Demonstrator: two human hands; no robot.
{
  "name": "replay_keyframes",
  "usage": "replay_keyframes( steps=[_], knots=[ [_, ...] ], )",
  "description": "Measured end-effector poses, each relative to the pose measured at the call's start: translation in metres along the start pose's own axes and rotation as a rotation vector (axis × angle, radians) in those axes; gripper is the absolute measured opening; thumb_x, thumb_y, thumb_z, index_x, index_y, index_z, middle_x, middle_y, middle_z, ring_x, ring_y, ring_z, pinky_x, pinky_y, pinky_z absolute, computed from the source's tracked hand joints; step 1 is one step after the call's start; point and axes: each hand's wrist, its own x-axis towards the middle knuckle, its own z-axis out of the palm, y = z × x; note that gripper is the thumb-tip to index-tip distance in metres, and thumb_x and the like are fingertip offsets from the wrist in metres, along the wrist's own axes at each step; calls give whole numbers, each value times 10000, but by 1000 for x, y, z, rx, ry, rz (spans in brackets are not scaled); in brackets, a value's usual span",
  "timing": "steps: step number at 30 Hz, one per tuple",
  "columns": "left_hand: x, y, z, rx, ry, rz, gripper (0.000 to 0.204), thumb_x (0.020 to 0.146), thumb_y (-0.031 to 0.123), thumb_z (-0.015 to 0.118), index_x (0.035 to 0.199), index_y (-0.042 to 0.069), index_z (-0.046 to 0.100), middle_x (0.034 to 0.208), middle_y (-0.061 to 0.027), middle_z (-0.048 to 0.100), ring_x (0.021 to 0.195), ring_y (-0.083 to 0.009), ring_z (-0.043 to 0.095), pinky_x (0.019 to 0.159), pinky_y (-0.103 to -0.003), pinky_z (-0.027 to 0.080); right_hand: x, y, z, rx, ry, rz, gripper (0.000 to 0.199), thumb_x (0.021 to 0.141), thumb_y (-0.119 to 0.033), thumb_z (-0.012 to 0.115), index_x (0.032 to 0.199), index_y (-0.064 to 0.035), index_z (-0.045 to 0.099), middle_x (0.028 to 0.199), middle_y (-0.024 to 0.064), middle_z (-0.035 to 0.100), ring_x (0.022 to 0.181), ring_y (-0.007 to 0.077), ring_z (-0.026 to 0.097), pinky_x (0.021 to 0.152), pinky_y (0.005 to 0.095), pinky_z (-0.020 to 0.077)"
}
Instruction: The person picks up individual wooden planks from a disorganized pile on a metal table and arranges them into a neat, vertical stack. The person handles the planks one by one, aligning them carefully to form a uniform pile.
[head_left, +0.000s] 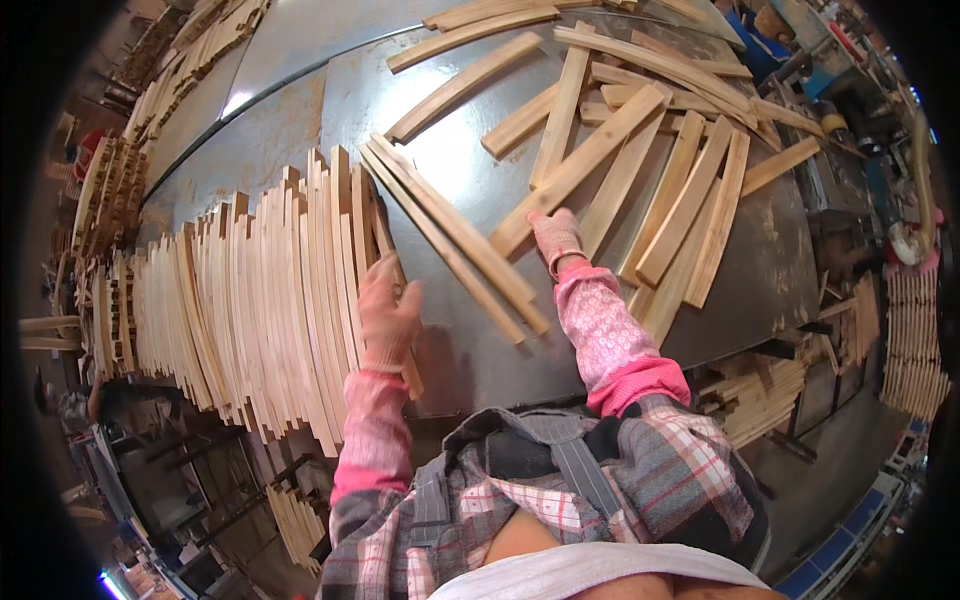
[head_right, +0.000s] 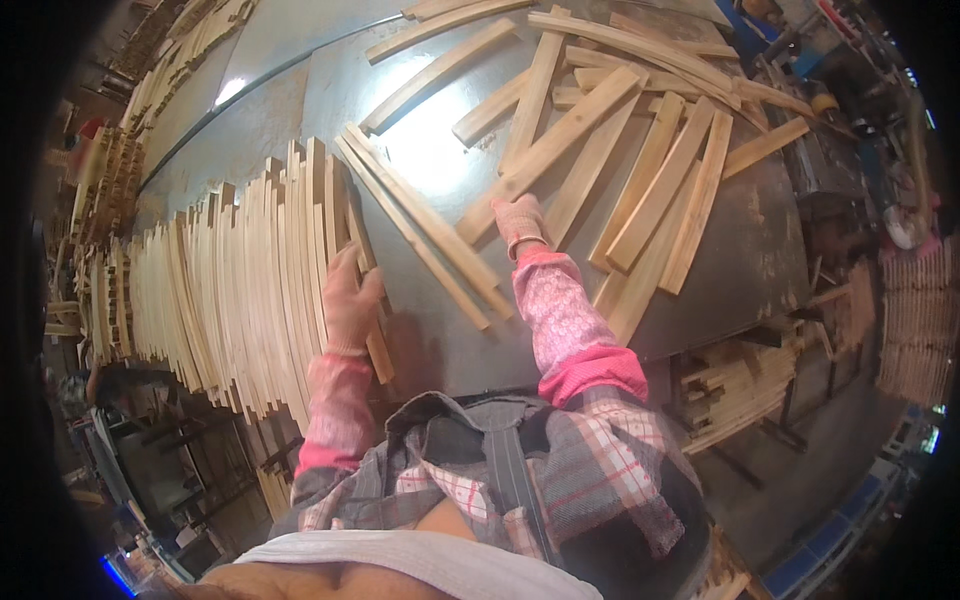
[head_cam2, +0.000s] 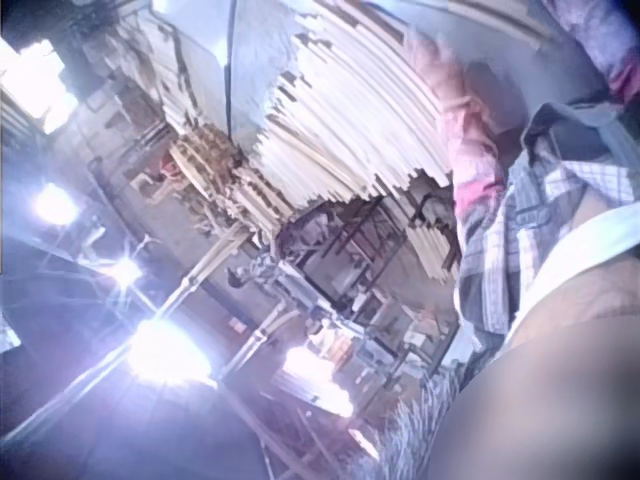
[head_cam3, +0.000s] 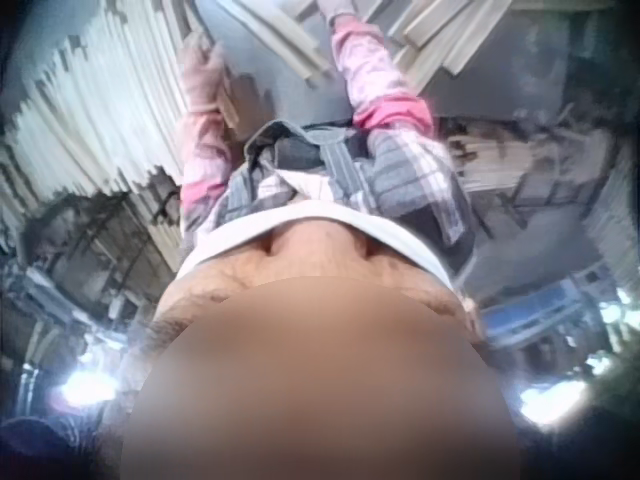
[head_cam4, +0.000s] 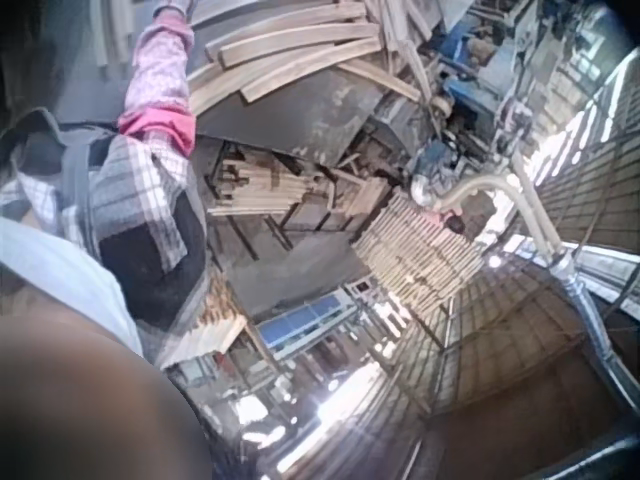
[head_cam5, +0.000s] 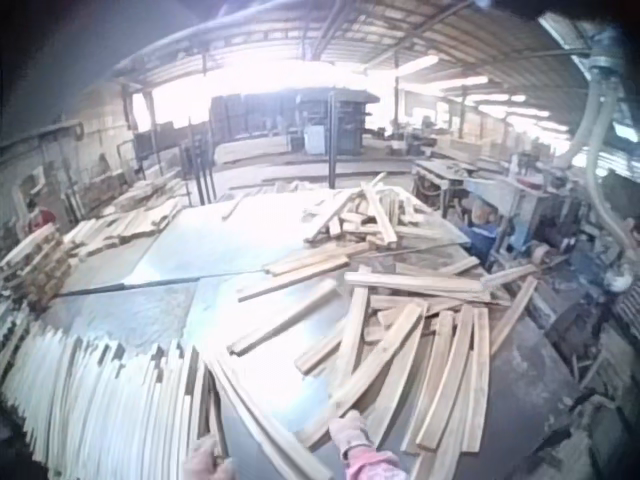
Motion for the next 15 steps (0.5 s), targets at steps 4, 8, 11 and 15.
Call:
replay_keyframes(
  steps=[4,8,11,15],
  knots=[
    [54,5,78,247,-32,262,579,896,277,710,1373,-21,575,1412,-214,587,1325,-393,542,1137,-466,416,25,-22,39,67,-113,127,578,794,-407,781,1144,37,665,1040,198,708,905,307,691,821,427,535],
    [100,28,140,180,35,304,544,907,291,677,1347,-17,588,1384,-208,601,1347,-404,505,1151,-495,379,46,6,39,318,-257,106,618,816,-394,766,1236,44,646,1214,242,706,1119,345,692,957,429,523],
    [120,25,155,425,-39,365,417,948,288,587,1230,-6,673,1257,-209,674,1267,-371,587,1194,-517,297,-2,17,38,353,-302,-21,499,833,-296,765,1191,35,657,1103,214,731,995,319,697,885,416,531],
    [126,-15,132,934,-548,80,306,902,155,541,1078,49,767,1059,-160,748,1148,-316,661,1199,-471,305,-50,37,16,166,-367,-93,405,795,-144,751,1139,54,669,1011,147,740,903,245,692,818,370,559]
  ],
)
